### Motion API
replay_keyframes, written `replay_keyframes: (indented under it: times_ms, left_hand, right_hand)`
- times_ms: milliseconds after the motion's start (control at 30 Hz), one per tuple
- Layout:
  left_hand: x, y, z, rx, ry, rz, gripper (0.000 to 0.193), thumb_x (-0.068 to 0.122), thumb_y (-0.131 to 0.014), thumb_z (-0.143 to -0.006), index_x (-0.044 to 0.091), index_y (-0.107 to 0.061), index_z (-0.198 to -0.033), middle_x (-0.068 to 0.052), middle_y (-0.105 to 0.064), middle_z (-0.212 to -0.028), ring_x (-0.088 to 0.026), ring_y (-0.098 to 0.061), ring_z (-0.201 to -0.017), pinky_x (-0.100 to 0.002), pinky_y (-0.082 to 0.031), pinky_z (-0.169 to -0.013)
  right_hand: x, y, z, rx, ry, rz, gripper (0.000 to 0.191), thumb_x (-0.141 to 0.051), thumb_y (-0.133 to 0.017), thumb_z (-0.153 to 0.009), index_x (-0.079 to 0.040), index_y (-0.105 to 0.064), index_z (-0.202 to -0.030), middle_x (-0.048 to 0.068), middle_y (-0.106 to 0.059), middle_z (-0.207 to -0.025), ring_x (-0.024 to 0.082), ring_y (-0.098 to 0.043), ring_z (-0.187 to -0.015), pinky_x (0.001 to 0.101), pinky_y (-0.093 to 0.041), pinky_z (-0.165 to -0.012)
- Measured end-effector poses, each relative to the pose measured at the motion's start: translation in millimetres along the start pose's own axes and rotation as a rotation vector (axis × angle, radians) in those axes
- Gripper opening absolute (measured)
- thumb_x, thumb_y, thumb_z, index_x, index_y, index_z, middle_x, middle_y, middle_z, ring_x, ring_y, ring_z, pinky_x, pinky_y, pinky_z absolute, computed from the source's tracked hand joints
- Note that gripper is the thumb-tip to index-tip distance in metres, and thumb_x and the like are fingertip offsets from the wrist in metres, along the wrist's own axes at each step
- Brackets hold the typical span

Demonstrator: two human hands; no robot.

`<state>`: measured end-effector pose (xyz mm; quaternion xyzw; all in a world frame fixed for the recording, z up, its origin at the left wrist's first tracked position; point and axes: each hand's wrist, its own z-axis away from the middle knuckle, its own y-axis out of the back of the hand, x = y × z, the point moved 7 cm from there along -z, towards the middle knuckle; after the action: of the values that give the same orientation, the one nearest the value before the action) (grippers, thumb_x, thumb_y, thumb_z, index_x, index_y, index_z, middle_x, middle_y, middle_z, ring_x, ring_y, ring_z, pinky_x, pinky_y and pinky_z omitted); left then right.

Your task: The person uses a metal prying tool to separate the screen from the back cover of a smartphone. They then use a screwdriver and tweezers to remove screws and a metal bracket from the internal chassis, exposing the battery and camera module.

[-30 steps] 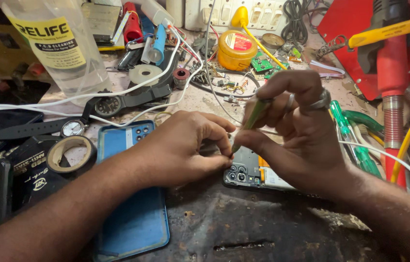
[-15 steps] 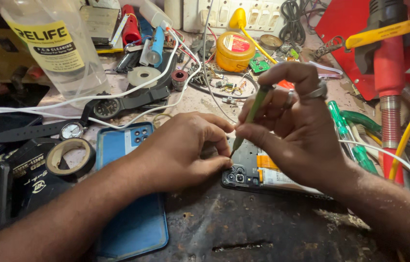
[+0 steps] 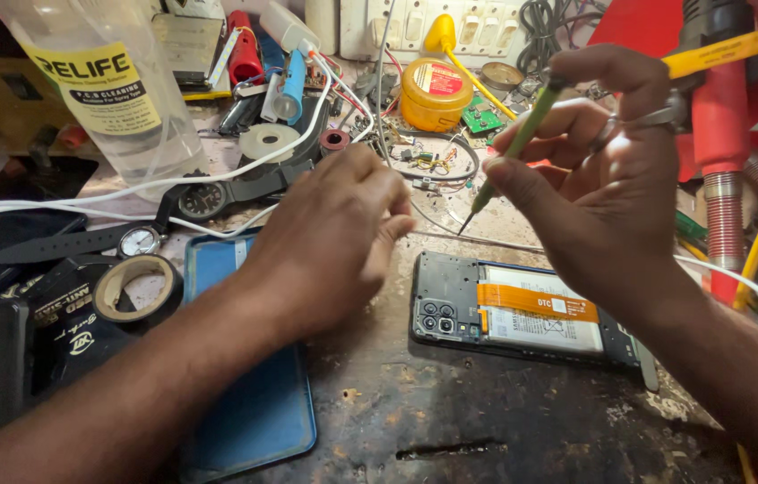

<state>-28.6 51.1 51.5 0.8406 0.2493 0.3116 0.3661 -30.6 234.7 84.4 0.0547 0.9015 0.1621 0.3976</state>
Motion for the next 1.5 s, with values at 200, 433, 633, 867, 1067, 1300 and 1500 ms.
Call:
replay_keyframes:
  times_ms: [200, 433, 633, 867, 1067, 1300, 1500]
  left_hand:
    - [-19.3, -17.7, -8.4, -0.075, 0.141, -0.011, 0.014, 0.023, -0.072, -0.086, 0.010, -0.074, -0.092, -0.013, -0.065, -0.102, -0.034, -0.062, -0.103, -0.048, -0.046, -0.092]
    - [-24.0, -20.7, -10.5, -0.061, 0.153, 0.053, 0.012, 0.021, -0.071, -0.089, 0.011, -0.077, -0.092, -0.011, -0.070, -0.097, -0.033, -0.066, -0.098, -0.047, -0.050, -0.087]
    - [-26.3, -18.9, -10.0, -0.109, 0.168, 0.117, 0.024, 0.028, -0.079, -0.080, 0.013, -0.078, -0.098, -0.010, -0.072, -0.092, -0.029, -0.070, -0.089, -0.044, -0.054, -0.081]
    - [-23.0, -22.7, -12.3, -0.085, 0.204, 0.033, 0.010, 0.025, -0.077, -0.080, 0.020, -0.082, -0.088, -0.006, -0.075, -0.091, -0.027, -0.072, -0.088, -0.044, -0.055, -0.080]
    - [-25.0, -15.7, -12.7, 0.012, 0.194, -0.018, 0.012, 0.022, -0.075, -0.084, 0.015, -0.080, -0.092, -0.009, -0.075, -0.095, -0.032, -0.071, -0.090, -0.047, -0.054, -0.078]
    - [-9.7, 19.7, -9.3, 0.075, 0.113, 0.008, 0.016, 0.015, -0.068, -0.087, 0.012, -0.080, -0.097, -0.009, -0.077, -0.096, -0.031, -0.073, -0.087, -0.046, -0.055, -0.078]
    - [-6.0, 12.1, 4.3, -0.386, 0.297, -0.064, 0.028, 0.036, -0.078, -0.083, 0.019, -0.076, -0.106, -0.003, -0.076, -0.098, -0.023, -0.073, -0.091, -0.044, -0.055, -0.081]
  right_hand:
    - [4.1, -3.4, 2.4, -0.066, 0.030, 0.026, 0.060, 0.003, -0.075, -0.102, -0.012, -0.034, -0.144, 0.011, -0.068, -0.106, 0.018, -0.073, -0.104, 0.0335, -0.065, -0.092]
    - [11.8, -0.8, 2.8, -0.089, 0.017, 0.080, 0.061, 0.000, -0.075, -0.100, -0.013, -0.034, -0.144, 0.011, -0.068, -0.112, 0.020, -0.073, -0.108, 0.0338, -0.066, -0.089]
    - [10.1, -0.9, 2.7, -0.088, 0.015, 0.083, 0.060, -0.002, -0.076, -0.101, -0.013, -0.036, -0.144, 0.011, -0.068, -0.112, 0.019, -0.074, -0.108, 0.0335, -0.065, -0.089]
    - [8.2, -2.9, 3.3, -0.107, -0.001, 0.098, 0.060, -0.004, -0.077, -0.099, -0.013, -0.037, -0.143, 0.010, -0.068, -0.111, 0.018, -0.072, -0.106, 0.0327, -0.065, -0.086]
    - [2.7, -5.8, 2.7, -0.124, 0.013, 0.075, 0.059, -0.003, -0.076, -0.100, -0.013, -0.037, -0.143, 0.012, -0.068, -0.112, 0.018, -0.073, -0.107, 0.0334, -0.066, -0.087]
    - [4.4, -6.2, 4.5, -0.135, -0.006, -0.009, 0.059, 0.001, -0.073, -0.100, -0.012, -0.035, -0.142, 0.015, -0.069, -0.112, 0.020, -0.074, -0.106, 0.0357, -0.068, -0.089]
    - [2.7, -11.6, 5.3, -0.160, 0.018, -0.071, 0.060, 0.004, -0.073, -0.100, -0.012, -0.035, -0.144, 0.017, -0.070, -0.113, 0.022, -0.075, -0.108, 0.0372, -0.069, -0.092]
